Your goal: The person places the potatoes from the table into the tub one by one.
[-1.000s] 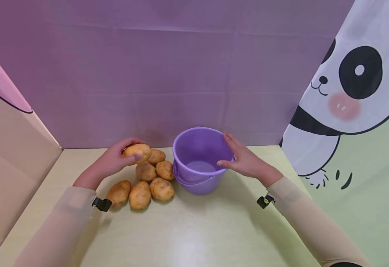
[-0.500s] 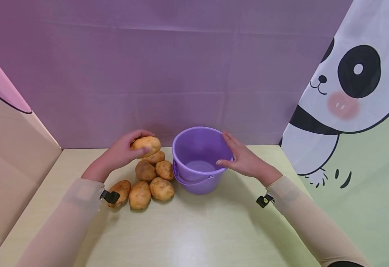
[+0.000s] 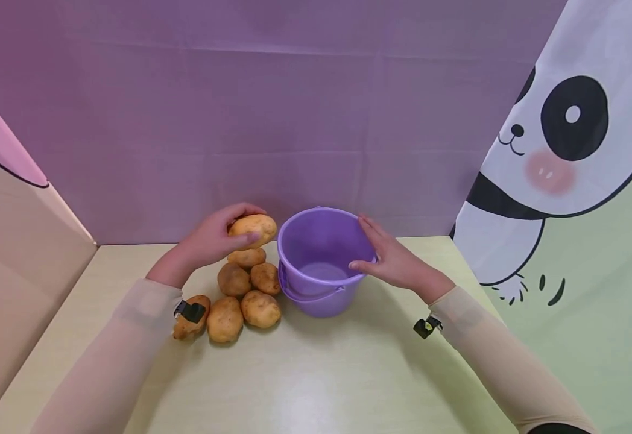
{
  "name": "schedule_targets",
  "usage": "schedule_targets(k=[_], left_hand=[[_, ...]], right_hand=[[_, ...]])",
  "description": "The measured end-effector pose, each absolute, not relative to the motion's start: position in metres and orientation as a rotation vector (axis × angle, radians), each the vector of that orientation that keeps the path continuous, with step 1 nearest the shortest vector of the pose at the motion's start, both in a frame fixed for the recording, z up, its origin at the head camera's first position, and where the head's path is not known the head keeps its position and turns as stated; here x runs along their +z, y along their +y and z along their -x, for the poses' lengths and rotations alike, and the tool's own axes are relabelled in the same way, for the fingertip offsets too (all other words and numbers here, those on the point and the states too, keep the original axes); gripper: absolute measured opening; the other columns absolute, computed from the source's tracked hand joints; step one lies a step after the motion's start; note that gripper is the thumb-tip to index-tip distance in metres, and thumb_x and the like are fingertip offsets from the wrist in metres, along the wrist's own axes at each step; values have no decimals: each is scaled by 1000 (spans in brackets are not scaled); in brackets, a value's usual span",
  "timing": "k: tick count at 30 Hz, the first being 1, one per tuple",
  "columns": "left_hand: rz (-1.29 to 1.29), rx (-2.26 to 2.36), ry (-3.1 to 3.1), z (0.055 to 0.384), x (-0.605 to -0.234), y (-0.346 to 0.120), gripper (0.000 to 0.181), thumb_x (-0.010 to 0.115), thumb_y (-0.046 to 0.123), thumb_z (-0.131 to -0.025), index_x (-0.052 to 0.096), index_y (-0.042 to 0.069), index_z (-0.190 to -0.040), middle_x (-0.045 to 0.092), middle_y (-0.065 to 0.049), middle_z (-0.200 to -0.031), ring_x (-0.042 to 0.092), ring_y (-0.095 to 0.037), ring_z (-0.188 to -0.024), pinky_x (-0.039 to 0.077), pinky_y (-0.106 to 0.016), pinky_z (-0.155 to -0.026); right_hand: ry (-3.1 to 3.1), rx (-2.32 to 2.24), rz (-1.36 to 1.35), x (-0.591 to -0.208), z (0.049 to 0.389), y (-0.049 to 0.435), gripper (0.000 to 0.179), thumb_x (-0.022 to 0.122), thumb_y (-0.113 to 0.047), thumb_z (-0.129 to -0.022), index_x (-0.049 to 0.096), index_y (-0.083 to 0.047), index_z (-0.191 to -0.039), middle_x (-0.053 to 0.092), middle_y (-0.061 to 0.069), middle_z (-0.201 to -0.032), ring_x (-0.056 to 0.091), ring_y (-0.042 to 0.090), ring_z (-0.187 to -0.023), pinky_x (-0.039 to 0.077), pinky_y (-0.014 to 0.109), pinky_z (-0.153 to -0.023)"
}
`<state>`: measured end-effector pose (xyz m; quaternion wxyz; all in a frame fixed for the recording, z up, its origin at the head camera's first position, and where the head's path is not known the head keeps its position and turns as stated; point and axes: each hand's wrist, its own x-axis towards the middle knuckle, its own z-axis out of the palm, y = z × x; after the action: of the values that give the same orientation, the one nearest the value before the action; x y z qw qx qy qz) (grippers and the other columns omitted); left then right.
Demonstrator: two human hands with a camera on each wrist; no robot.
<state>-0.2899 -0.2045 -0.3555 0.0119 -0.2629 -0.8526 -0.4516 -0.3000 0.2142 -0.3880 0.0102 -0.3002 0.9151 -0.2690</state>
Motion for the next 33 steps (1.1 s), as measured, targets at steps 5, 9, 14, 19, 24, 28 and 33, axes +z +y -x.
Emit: schedule_targets(k=[5,9,14,19,24,28,33], left_hand=[[866,-1414,-2639,295,-352,-196,43,78,28,-105,67,15,-144,70,-8,-129,67,-27,-108,57,-39,-93],[895,-1404,-2632,298,-347,-187,44,80,28,-104,67,15,-144,70,-7,-129,67,-25,-108,57,-41,-93],[906,-1348,-2642,302,-343,-176,45,84,31,-101,69,17,-142,71,-4,-127,67,-24,-107,56,-44,-93],[926,-1306,-2649,308,-343,-167,48,85,37,-100,70,18,-142,71,-2,-127,66,-22,-107,56,-45,-92],[948,-1270,-2665,311,-341,-161,53,86,40,-98,71,17,-143,72,-2,-130,68,-22,-111,57,-45,-96],[951,-1268,-2680,311,-337,-155,56,87,43,-97,71,18,-144,73,-1,-131,68,-21,-114,56,-45,-99],[957,-1262,-2697,313,-331,-147,55,87,47,-96,71,22,-143,73,3,-128,67,-19,-113,56,-44,-98]], right_hand=[[2857,-848,932,-389,300,213,111,74,-56,-100,14,-2,-176,9,14,-185,12,38,-169,22,60,-133],[2858,-845,925,-390,301,213,111,75,-55,-100,13,-3,-176,8,13,-185,12,37,-169,22,59,-133],[2864,-845,930,-390,302,213,110,75,-53,-100,14,-2,-176,9,14,-185,13,37,-169,21,59,-133],[2868,-846,939,-391,302,212,109,75,-53,-101,14,-1,-176,9,16,-185,13,38,-169,21,59,-133],[2868,-841,929,-390,301,211,110,74,-54,-100,14,-2,-176,9,14,-185,12,37,-170,20,58,-134],[2871,-837,925,-390,302,211,111,73,-56,-100,14,-2,-176,9,14,-185,12,37,-169,21,59,-134],[2870,-823,906,-391,301,210,111,73,-59,-100,13,-5,-177,8,12,-185,12,35,-170,21,57,-134]])
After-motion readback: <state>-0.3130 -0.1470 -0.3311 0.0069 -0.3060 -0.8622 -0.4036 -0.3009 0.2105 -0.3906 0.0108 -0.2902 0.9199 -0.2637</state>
